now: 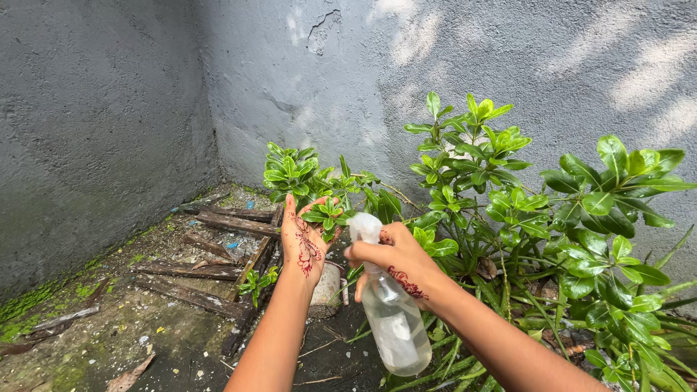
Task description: The person holds a spray bottle and sprays liquid onto the leaves of a plant, using their other hand to move or support the branches.
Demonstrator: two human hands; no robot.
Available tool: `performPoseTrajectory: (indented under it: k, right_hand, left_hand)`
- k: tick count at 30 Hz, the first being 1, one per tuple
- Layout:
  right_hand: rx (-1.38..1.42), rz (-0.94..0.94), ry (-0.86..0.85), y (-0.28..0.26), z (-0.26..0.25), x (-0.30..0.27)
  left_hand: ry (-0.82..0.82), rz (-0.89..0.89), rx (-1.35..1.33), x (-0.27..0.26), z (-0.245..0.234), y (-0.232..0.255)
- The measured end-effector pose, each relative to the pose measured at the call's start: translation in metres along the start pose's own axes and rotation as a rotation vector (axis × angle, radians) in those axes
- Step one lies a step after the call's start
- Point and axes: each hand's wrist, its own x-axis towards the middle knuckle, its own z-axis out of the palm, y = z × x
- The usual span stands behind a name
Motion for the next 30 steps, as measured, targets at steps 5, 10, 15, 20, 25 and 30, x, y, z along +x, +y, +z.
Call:
performPoseTrajectory:
  k: [5, 10, 15, 20, 25, 30]
  right_hand:
    - [0.002, 0.014, 0.061, 0.0, -0.001, -0.003]
    - [0.057, -0.011, 0.076, 0.003, 0.0, -0.001]
    - [0.098, -0.066, 0.128, -0.001, 0.003, -0.002]
    - [0.117, -0.038, 0.104, -0.002, -0.002, -0.001]
    - [0.049, -0.049, 0.181, 0.0, -0.001, -0.005]
    - [0.218, -0.109, 0.2, 0.008, -0.004, -0.005]
  left_hand:
    - [0.024, -0.028, -0.024, -0.004, 0.001, 0.001]
    - [0.012, -0.022, -0.032, -0.006, 0.001, 0.001]
    - [0.022, -0.021, -0.026, -0.004, 0.0, 0.0]
    - [0.012, -0.008, -0.067, -0.002, 0.0, 0.001]
    - [0.015, -0.002, -0.067, -0.004, 0.001, 0.0]
    - [-0.011, 0.023, -0.102, -0.008, -0.006, -0.009]
